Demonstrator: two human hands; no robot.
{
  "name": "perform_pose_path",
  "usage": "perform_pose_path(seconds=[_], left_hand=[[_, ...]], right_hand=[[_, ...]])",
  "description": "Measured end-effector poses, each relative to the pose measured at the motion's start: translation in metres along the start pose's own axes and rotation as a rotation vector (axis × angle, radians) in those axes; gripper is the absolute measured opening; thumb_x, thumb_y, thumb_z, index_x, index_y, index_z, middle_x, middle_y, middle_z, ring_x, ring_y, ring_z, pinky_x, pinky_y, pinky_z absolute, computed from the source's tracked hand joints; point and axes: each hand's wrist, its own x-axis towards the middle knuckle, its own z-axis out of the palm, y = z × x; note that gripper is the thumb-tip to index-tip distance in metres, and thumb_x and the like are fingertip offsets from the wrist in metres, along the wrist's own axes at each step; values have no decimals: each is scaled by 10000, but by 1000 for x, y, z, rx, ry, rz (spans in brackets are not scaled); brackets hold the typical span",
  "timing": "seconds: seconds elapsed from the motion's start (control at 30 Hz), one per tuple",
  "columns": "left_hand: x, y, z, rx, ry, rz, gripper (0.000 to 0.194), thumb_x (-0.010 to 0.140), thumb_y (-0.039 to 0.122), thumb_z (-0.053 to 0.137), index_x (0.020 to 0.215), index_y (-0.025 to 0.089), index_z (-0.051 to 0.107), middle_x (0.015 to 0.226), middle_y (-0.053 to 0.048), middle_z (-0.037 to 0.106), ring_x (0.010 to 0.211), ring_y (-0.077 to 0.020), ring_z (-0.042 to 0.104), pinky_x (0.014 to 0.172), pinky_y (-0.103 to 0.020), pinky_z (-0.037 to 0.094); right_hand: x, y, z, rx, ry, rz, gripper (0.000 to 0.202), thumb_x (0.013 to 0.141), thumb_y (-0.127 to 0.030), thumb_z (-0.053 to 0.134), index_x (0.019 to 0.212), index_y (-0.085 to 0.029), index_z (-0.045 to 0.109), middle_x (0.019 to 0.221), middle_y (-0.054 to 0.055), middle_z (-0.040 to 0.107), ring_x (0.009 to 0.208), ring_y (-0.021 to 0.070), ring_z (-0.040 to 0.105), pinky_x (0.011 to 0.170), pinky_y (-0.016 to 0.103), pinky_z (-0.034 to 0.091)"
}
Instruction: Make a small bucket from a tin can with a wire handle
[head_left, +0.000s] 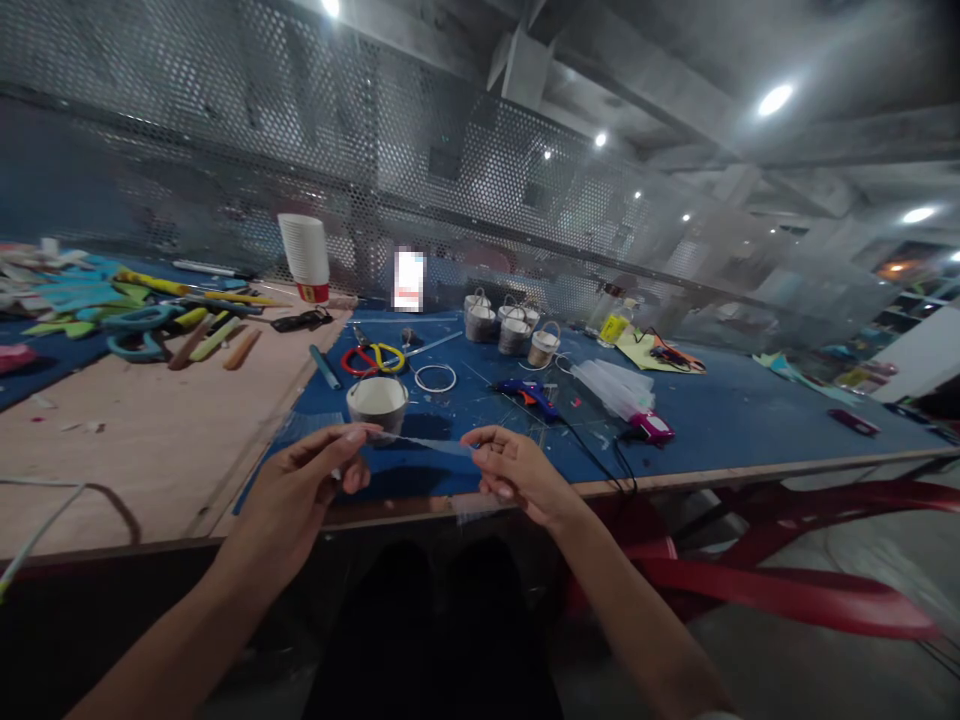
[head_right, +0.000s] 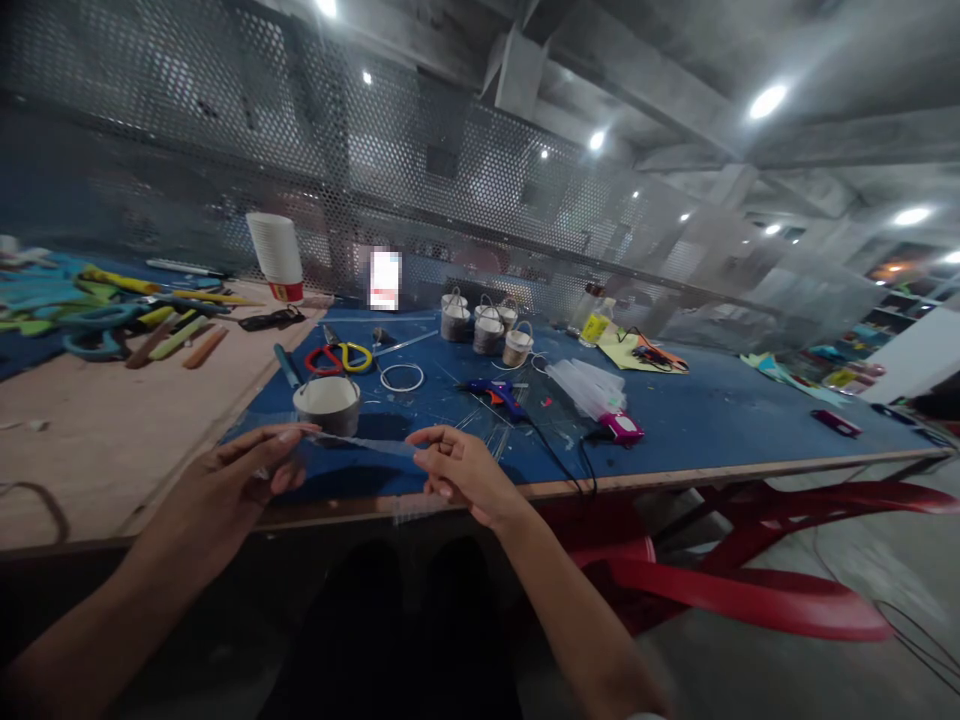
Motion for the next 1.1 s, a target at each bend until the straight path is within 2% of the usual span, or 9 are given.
perform_pose_path(seconds=[0.17, 0.27, 0.37, 0.43, 0.6, 0.73, 0.9, 1.0, 1.1], left_hand=[[5, -5, -11, 141, 66, 36, 197, 772, 394, 800, 773, 199, 770, 586, 29, 597, 629, -139, 525, 619, -243, 447], [6, -7, -18, 242, 111, 90, 217, 762, 406, 812, 753, 195, 764, 614, 18, 645, 659, -157, 551, 626, -251, 440], [6, -6, -23, 305, 107, 83, 247, 779, 434, 793, 827, 192, 777, 631, 8, 662, 677, -176, 563, 637, -264, 433], [6, -5, -27, 340, 111, 73, 278, 767, 464, 794, 840, 196, 775, 627, 9, 658, 675, -170, 549, 638, -257, 418], [7, -2, -38, 425, 133, 84, 316, 713, 499, 816, 713, 198, 721, 602, 20, 611, 692, -158, 525, 691, -248, 396], [5, 1, -42, 417, 129, 30, 363, 695, 524, 814, 803, 183, 753, 570, 26, 579, 637, -150, 501, 629, -246, 379], [-3, 4, -44, 424, 105, -26, 400, 695, 546, 815, 806, 172, 724, 534, 52, 526, 568, -113, 447, 569, -215, 347], [-7, 4, -48, 417, 108, -50, 401, 708, 540, 812, 808, 166, 709, 524, 60, 518, 563, -107, 435, 572, -213, 343], [-9, 5, -51, 406, 90, -68, 430, 757, 563, 767, 908, 162, 728, 520, 65, 515, 577, -117, 448, 602, -225, 362]], right_hand=[[-5, -3, -7, -159, 93, -30, 329, 848, -415, 722, 1069, -171, 699, 639, -36, 620, 407, 32, 348, 416, 181, 289], [-7, -2, -14, -185, 128, -72, 292, 861, -382, 702, 1060, -168, 699, 719, -3, 673, 458, 47, 435, 487, 196, 398], [-8, -3, -20, -237, 148, -105, 276, 862, -368, 701, 1059, -174, 699, 779, 15, 699, 544, 75, 522, 608, 242, 494], [-10, -4, -24, -294, 166, -123, 273, 852, -377, 718, 1037, -176, 707, 757, 10, 690, 575, 88, 540, 608, 241, 488], [-13, -8, -31, -391, 242, -162, 216, 838, -375, 732, 950, -190, 735, 729, -2, 655, 654, 119, 588, 624, 240, 494], [-16, -10, -35, -446, 272, -153, 208, 846, -382, 714, 937, -198, 743, 774, 7, 660, 685, 128, 592, 605, 232, 489], [-21, -15, -36, -490, 271, -126, 237, 834, -412, 726, 918, -192, 744, 757, -5, 656, 570, 94, 508, 551, 227, 440], [-24, -16, -37, -518, 234, -121, 244, 816, -414, 754, 913, -190, 757, 782, 4, 676, 624, 107, 541, 610, 239, 456], [-26, -15, -40, -565, 208, -113, 239, 815, -396, 762, 948, -198, 769, 836, 15, 698, 704, 125, 580, 668, 246, 468]])
